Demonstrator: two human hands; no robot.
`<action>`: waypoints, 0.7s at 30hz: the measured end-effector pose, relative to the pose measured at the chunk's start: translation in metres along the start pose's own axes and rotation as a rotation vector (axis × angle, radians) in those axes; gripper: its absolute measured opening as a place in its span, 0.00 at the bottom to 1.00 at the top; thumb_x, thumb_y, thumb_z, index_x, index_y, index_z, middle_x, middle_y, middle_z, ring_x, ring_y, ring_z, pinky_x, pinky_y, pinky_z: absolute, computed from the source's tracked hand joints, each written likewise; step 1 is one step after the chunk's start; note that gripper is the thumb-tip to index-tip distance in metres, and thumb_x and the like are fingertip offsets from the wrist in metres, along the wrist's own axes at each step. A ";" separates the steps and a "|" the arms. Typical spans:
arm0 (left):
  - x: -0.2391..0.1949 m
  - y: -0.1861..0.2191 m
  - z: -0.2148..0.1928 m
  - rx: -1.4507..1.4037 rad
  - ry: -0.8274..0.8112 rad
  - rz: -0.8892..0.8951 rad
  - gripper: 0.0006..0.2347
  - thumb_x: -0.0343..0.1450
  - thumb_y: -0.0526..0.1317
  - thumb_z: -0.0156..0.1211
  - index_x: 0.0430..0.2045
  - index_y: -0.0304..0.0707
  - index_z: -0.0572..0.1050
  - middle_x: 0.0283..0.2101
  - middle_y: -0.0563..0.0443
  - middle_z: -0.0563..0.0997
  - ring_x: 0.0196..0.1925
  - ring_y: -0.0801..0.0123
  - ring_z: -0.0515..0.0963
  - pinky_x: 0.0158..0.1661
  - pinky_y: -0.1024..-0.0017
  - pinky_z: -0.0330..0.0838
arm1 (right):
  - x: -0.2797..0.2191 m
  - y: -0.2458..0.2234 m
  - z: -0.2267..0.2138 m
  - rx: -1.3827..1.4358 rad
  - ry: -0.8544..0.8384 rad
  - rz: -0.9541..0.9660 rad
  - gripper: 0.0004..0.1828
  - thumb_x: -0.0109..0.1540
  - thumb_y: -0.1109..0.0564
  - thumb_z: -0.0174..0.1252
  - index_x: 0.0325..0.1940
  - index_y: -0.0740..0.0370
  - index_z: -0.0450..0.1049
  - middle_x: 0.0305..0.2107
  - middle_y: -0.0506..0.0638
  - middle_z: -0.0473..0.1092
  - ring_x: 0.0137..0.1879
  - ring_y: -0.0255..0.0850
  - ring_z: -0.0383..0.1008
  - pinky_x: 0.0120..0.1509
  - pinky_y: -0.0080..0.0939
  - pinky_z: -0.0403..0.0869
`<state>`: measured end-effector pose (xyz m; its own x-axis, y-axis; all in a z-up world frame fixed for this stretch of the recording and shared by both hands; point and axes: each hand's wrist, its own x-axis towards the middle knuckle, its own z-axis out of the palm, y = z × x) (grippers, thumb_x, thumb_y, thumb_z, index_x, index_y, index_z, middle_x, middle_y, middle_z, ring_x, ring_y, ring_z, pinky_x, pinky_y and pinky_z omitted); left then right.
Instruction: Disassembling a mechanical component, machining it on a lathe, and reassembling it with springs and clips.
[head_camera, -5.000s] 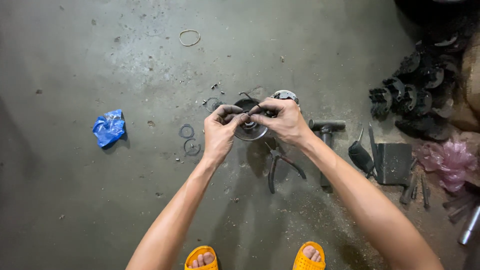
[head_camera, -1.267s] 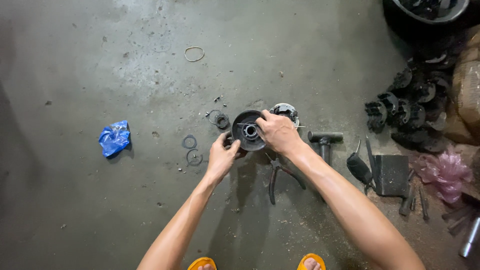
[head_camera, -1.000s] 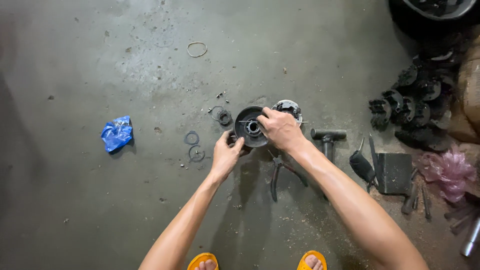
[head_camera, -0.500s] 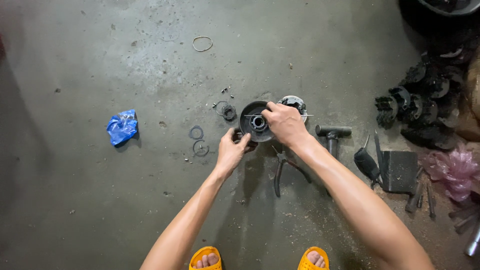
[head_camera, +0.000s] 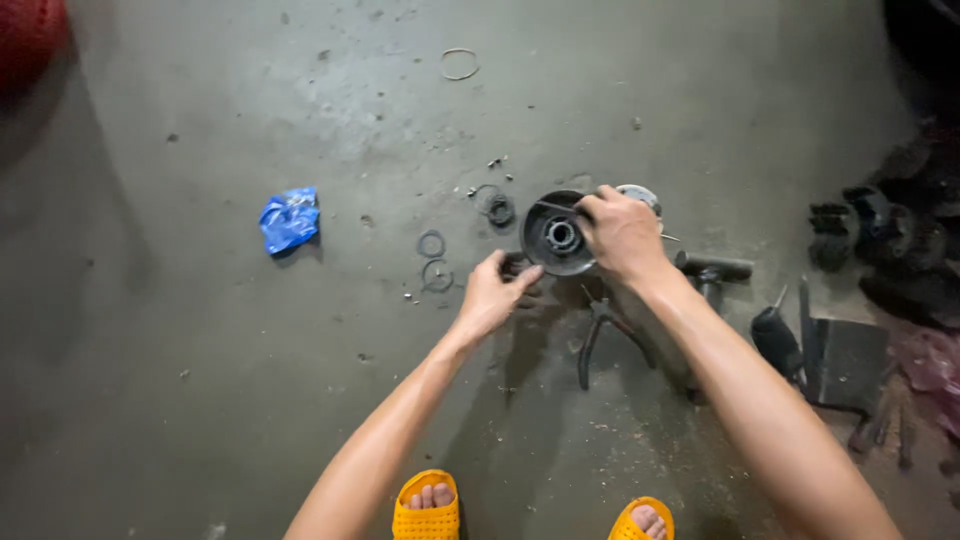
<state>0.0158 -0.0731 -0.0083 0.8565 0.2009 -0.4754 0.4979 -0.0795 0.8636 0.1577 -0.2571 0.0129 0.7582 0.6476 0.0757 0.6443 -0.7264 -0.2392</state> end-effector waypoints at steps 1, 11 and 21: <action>0.000 -0.006 -0.022 0.000 0.010 -0.004 0.17 0.67 0.49 0.70 0.38 0.32 0.77 0.40 0.35 0.84 0.46 0.46 0.85 0.42 0.54 0.79 | 0.000 0.000 -0.003 0.006 -0.002 -0.009 0.07 0.61 0.52 0.62 0.40 0.55 0.76 0.32 0.52 0.69 0.40 0.57 0.78 0.40 0.56 0.77; 0.019 -0.080 -0.118 0.971 0.219 0.363 0.08 0.72 0.45 0.60 0.34 0.41 0.78 0.35 0.48 0.76 0.43 0.53 0.77 0.42 0.56 0.72 | -0.011 -0.015 -0.031 0.104 0.163 -0.001 0.07 0.63 0.58 0.64 0.46 0.54 0.80 0.30 0.51 0.69 0.35 0.51 0.79 0.37 0.46 0.78; 0.039 -0.099 -0.099 1.264 0.239 0.554 0.03 0.69 0.37 0.59 0.30 0.38 0.76 0.34 0.46 0.74 0.41 0.54 0.75 0.39 0.59 0.69 | -0.020 -0.046 -0.031 0.471 0.182 -0.015 0.06 0.62 0.61 0.63 0.43 0.57 0.79 0.32 0.53 0.73 0.39 0.52 0.80 0.44 0.47 0.78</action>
<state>-0.0134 0.0393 -0.0962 0.9997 0.0034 0.0233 0.0003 -0.9911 0.1330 0.1154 -0.2438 0.0527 0.7811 0.5765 0.2399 0.5724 -0.5075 -0.6440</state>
